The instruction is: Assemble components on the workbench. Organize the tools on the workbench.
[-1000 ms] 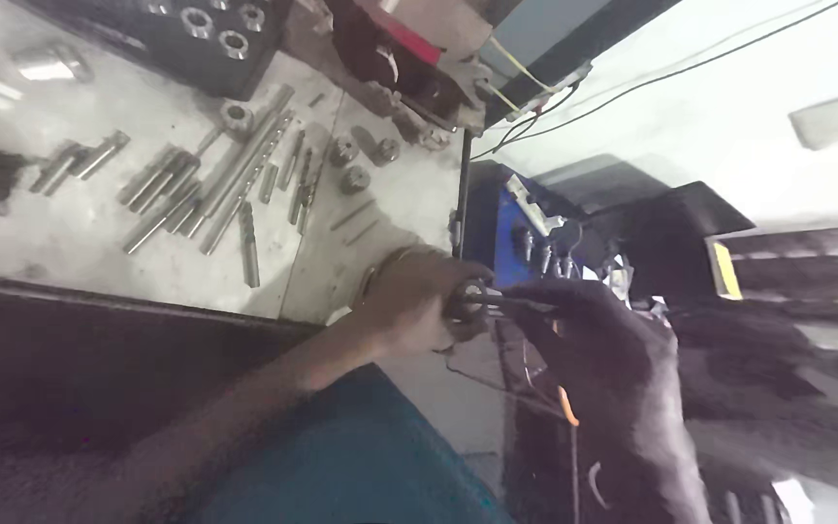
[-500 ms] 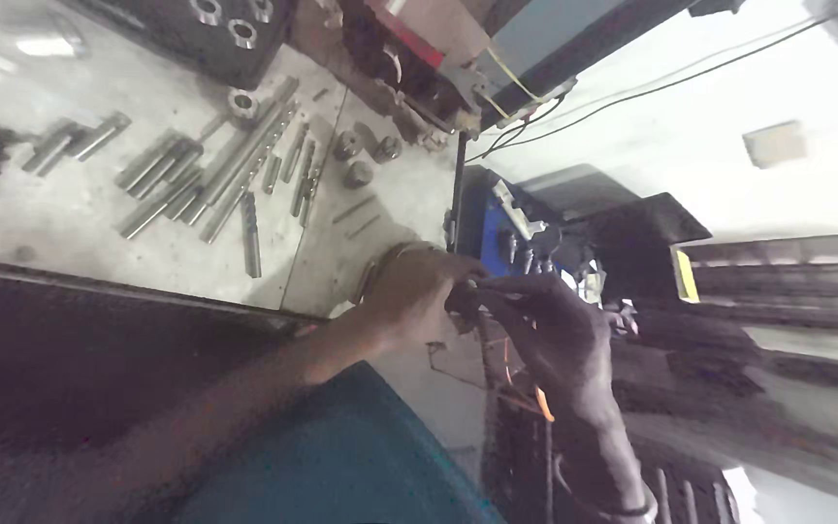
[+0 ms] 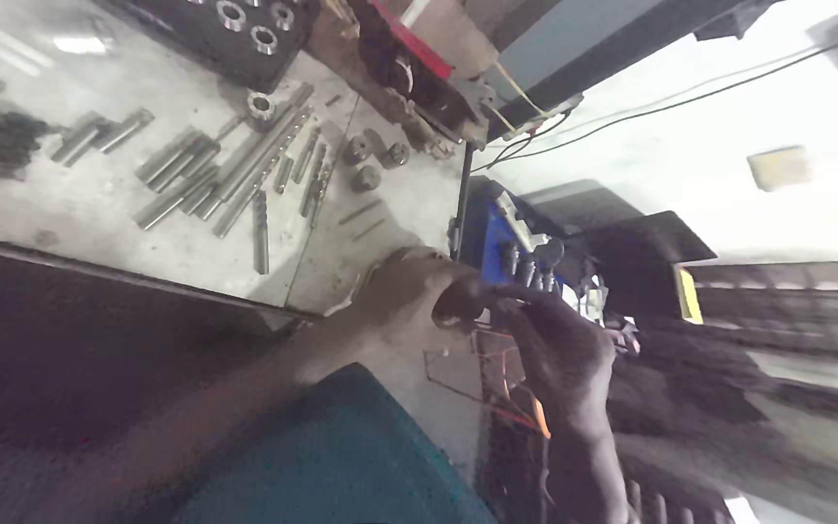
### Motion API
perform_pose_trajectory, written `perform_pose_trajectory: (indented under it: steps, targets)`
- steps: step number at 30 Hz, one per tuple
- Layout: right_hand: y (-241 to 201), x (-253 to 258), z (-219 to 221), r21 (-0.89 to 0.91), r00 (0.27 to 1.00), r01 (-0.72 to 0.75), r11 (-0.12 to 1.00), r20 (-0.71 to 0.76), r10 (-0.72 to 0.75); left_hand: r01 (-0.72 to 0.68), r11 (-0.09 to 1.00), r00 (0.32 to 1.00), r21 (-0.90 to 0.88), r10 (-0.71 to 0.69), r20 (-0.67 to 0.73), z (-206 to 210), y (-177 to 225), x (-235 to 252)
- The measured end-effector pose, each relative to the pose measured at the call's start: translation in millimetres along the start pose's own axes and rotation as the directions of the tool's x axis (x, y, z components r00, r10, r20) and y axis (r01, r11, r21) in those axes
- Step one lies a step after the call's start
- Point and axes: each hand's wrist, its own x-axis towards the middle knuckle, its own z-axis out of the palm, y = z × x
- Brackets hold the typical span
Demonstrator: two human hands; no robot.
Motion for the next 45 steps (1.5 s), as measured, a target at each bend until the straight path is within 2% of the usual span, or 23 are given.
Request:
perform_pose_trajectory:
  steps: [2,7,8,11,13,15,18,22,30,34,38,45]
  targets:
    - [0.6,-0.2,0.3,-0.017,1.000,0.003,1.000,0.001,-0.002,0.022,0.999,0.999,-0.026,-0.023,-0.036,-2.2,-0.5,-3.3]
    - [3.6,-2.1,1.2,-0.012,1.000,0.014,1.000,0.009,-0.014,0.144,0.988,0.983,0.054,-0.136,-0.125,5.0,11.8,0.6]
    - [3.5,-2.9,1.2,-0.028,1.000,0.017,0.999,0.011,-0.016,0.153,0.986,0.986,0.064,-0.148,-0.082,3.3,12.7,1.2]
    - [-0.4,-0.2,-0.5,-0.069,1.000,-0.002,0.998,0.028,0.004,0.143,0.988,0.973,0.060,-0.151,0.172,-10.9,11.7,8.4]
    - [-3.8,1.5,-4.2,-0.031,0.998,-0.032,0.999,0.046,0.034,0.108,0.994,0.974,-0.003,-0.105,0.202,-12.7,8.8,9.3]
    - [-1.9,2.7,-3.1,0.004,1.000,-0.006,1.000,0.024,0.006,0.092,0.996,0.984,0.001,-0.091,0.156,-11.9,7.2,7.6]
    - [-0.2,-0.3,6.0,-0.074,0.998,0.041,0.996,-0.052,-0.045,0.097,0.995,0.991,0.008,-0.097,0.093,-8.3,6.3,5.5]
    - [-0.2,-2.0,13.6,-0.055,0.992,0.050,0.997,-0.109,-0.056,0.075,0.997,0.996,-0.008,-0.074,0.058,-3.4,4.2,3.5]
    - [8.0,-6.7,21.7,-0.102,0.991,0.055,0.993,-0.112,-0.066,0.058,0.998,0.994,0.034,-0.054,-0.094,8.1,2.2,-0.7]
    - [8.0,-7.2,22.6,-0.099,0.990,0.054,0.994,-0.123,-0.066,0.094,0.994,0.990,0.051,-0.087,-0.111,8.3,6.7,0.6]
    - [8.1,-5.2,11.9,0.086,1.000,0.024,0.996,-0.004,-0.024,0.092,0.994,0.990,0.059,-0.084,-0.115,7.9,8.0,-0.4]
    - [6.8,-6.0,14.0,-0.020,0.997,0.044,0.999,-0.059,-0.045,0.117,0.991,0.989,0.062,-0.110,-0.102,9.2,6.7,-2.1]
